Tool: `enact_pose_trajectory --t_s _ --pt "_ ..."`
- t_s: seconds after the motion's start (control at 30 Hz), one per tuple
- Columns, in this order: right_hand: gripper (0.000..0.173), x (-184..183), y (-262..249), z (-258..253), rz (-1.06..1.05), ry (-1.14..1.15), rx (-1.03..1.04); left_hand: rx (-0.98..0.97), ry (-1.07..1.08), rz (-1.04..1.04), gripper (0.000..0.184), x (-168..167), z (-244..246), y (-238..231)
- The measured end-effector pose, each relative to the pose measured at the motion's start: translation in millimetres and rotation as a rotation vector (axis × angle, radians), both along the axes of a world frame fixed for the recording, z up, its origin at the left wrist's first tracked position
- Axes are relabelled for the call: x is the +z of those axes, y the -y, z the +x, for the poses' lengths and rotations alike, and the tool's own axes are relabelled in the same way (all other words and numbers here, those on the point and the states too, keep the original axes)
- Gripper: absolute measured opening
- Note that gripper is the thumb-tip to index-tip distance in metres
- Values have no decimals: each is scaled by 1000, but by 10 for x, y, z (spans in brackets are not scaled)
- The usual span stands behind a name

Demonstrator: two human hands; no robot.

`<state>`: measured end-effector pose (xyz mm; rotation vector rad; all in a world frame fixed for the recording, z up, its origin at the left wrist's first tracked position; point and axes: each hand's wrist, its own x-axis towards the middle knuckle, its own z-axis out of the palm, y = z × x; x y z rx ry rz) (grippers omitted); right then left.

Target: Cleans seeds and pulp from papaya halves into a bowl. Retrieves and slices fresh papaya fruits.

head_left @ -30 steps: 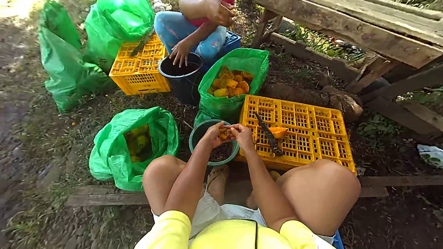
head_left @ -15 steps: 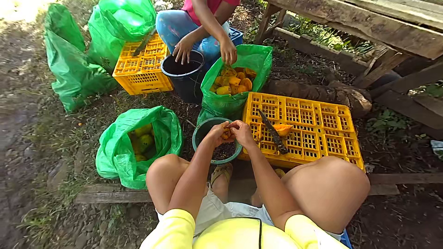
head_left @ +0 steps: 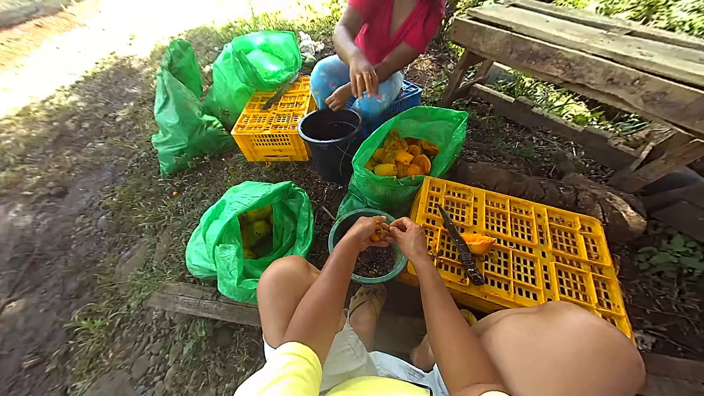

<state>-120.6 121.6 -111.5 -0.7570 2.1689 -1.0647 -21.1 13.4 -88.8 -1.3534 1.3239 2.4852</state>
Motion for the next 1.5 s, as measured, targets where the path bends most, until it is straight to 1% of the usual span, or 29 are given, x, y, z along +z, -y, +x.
enact_pose_trajectory --t_s 0.07,0.13,0.17,0.2,0.27,0.3,0.33,0.43,0.47,0.53,0.57,0.6,0.67,0.77,0.9,0.97,1.07,1.13,1.2,1.33,1.5 --pt "14 -15 -2 25 -70 32 -56 14 -21 -24 48 69 68 48" --pt "14 -117 -12 110 -144 -40 -164 83 -85 -1 49 150 152 106" --pt "16 -239 -1 150 -168 -103 -174 130 -130 16 50 191 186 142" --pt "21 -396 4 175 -137 -140 -98 171 -168 31 52 218 209 176" --pt "35 -679 -20 174 116 -98 194 219 -194 59 55 206 232 196" --pt "37 -719 -24 190 190 -95 254 232 -186 67 55 178 228 196" --pt "35 -682 -25 218 168 -121 226 242 -172 68 56 145 214 201" --pt "22 -379 -35 275 -141 -229 -37 224 -118 76 56 33 159 171" --pt "19 -263 -31 284 -225 -236 -82 214 -99 85 56 8 138 157" --pt "16 -80 -12 318 -336 -206 -77 191 -67 85 51 -10 87 127" --pt "16 -21 -7 348 -349 -184 -42 179 -59 82 47 -19 71 102" --pt "17 23 -1 375 -322 -169 -6 167 -44 68 43 -31 54 73" --pt "22 64 17 414 -188 -189 41 149 -14 33 35 -79 25 14" --pt "25 66 36 441 -28 -226 36 150 9 19 32 -188 -22 -50" --pt "26 99 41 427 133 -200 18 121 33 21 30 -172 -32 -109" --pt "29 111 44 416 176 -177 21 126 37 22 30 -177 -43 -112" --pt "28 99 44 406 192 -165 35 149 49 22 28 -174 -49 -116" --pt "25 85 40 407 171 -181 33 160 48 18 27 -179 -50 -125" --pt "26 72 34 404 132 -182 19 160 45 13 28 -165 -51 -136" --pt "30 39 37 371 131 -136 39 118 53 2 36 -163 -55 -142" --pt "26 -2 15 354 147 -145 36 72 59 -17 35 -171 -51 -159"
